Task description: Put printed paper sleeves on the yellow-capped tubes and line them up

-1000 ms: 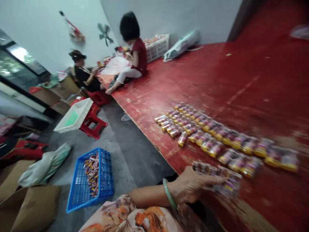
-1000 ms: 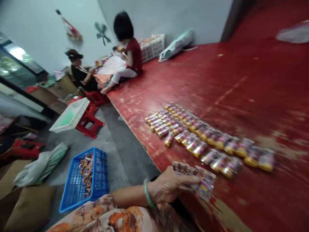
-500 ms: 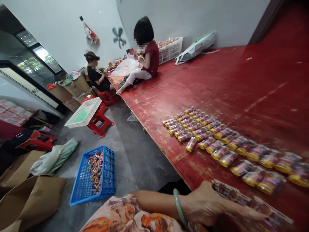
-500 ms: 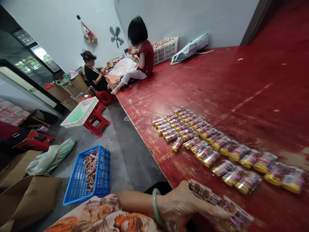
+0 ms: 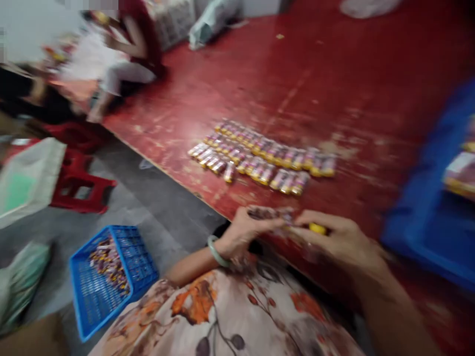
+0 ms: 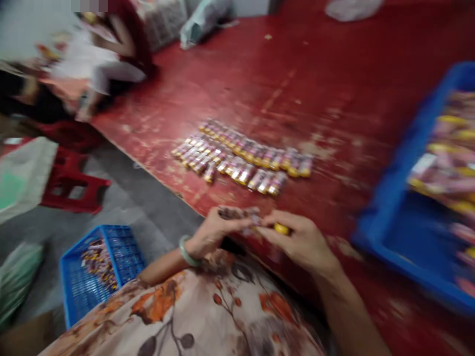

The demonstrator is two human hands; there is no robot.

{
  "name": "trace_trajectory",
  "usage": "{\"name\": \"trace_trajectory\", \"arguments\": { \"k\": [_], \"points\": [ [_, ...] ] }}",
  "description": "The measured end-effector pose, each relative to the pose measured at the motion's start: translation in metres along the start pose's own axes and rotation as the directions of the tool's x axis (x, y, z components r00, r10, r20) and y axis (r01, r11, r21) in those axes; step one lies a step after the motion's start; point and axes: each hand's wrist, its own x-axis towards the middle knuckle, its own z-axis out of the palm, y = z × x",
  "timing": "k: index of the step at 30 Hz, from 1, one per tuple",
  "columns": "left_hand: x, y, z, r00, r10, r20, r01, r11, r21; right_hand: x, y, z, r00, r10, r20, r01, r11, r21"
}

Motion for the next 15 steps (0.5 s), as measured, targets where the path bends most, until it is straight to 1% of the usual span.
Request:
{"name": "trace_trajectory", "arguments": {
  "k": [2,3,4,6,8,10,12,15],
  "points": [
    [0.009,0.001,-0.001,0.998,0.025,-0.057,-0.029,0.997,-0.072,-0.011,0.007,-0.011,0.985,0.166,-0.049,-0.166,0.986,0.007],
    [0.013,0.001,-0.001,0.996,0.028,-0.086,-0.037,0.993,-0.11,-0.017,0.01,-0.015,0.971,0.228,-0.074,-0.225,0.973,0.049],
    [0.017,0.0,0.0,0.994,0.02,-0.108,-0.035,0.989,-0.143,-0.023,0.012,-0.017,0.956,0.272,-0.107,-0.26,0.959,0.116],
    [0.021,-0.001,0.003,0.991,-0.006,-0.137,-0.02,0.983,-0.182,-0.037,0.013,-0.016,0.946,0.299,-0.124,-0.255,0.925,0.28],
    [0.022,-0.003,0.006,0.989,-0.035,-0.147,0.005,0.98,-0.197,-0.05,0.012,-0.009,0.955,0.271,-0.118,-0.203,0.891,0.406],
    [0.021,-0.004,0.009,0.987,-0.045,-0.154,0.013,0.979,-0.205,-0.058,0.01,0.001,0.964,0.223,-0.144,-0.142,0.892,0.43],
    [0.02,-0.005,0.012,0.986,-0.038,-0.165,0.002,0.977,-0.215,-0.061,0.007,0.009,0.965,0.161,-0.209,-0.082,0.936,0.341],
    [0.02,-0.005,0.015,0.984,-0.046,-0.172,0.004,0.971,-0.238,-0.059,0.001,0.015,0.946,0.055,-0.319,-0.003,0.987,0.16]
  ]
}}
